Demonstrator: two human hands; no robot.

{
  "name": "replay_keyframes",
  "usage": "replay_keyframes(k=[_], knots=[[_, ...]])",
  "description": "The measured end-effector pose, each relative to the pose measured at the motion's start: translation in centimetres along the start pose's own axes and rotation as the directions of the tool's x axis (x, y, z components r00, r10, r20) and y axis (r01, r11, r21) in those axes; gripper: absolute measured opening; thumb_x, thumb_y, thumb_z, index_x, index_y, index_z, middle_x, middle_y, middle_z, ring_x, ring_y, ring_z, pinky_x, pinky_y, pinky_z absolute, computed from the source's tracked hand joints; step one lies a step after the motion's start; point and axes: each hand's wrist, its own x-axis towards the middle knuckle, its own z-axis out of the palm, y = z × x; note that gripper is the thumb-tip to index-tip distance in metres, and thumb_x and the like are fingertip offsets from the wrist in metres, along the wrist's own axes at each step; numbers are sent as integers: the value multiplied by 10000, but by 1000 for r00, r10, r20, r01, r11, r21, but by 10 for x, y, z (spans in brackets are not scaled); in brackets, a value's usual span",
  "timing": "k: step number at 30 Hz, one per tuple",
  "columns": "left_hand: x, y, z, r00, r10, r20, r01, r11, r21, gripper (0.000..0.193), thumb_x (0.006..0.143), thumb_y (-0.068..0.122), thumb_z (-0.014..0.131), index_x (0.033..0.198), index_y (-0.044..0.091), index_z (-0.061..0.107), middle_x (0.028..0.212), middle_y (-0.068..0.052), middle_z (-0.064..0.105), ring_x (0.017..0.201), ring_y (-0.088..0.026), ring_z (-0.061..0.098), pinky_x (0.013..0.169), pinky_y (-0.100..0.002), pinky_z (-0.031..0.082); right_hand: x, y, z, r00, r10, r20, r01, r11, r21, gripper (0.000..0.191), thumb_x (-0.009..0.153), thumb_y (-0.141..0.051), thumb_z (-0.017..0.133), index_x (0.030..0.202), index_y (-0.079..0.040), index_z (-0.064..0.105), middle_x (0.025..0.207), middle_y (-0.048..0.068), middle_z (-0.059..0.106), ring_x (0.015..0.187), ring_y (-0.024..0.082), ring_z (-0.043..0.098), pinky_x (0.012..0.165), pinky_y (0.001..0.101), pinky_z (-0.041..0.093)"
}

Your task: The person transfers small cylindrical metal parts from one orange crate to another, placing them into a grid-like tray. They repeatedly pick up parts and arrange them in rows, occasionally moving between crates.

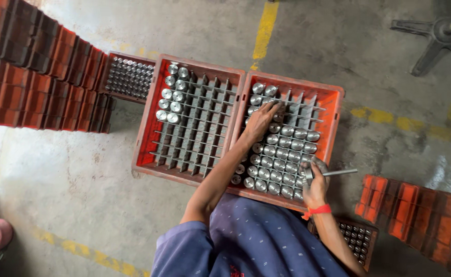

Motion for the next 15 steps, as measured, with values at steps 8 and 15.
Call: replay_keyframes(k=[8,15], knots=[[-93,-33,-101,841,-396,-368,401,914,-66,342,924,254,725,1251,192,647,961,-146,747,808,-347,737,694,-416,572,-13,10,-24,998,62,1,-61,992,-107,207,1049,-4,535,1238,-33,612,1055,86,699,976,211,699,885,360,571],[-149,-130,-181,564,-808,-169,824,535,187,641,885,338,755,1446,141,516,970,-214,709,841,-418,693,680,-546,538,-15,18,-25,994,73,78,-58,982,-181,159,1070,-32,541,1204,-57,623,1018,118,689,955,233,703,867,364,565]])
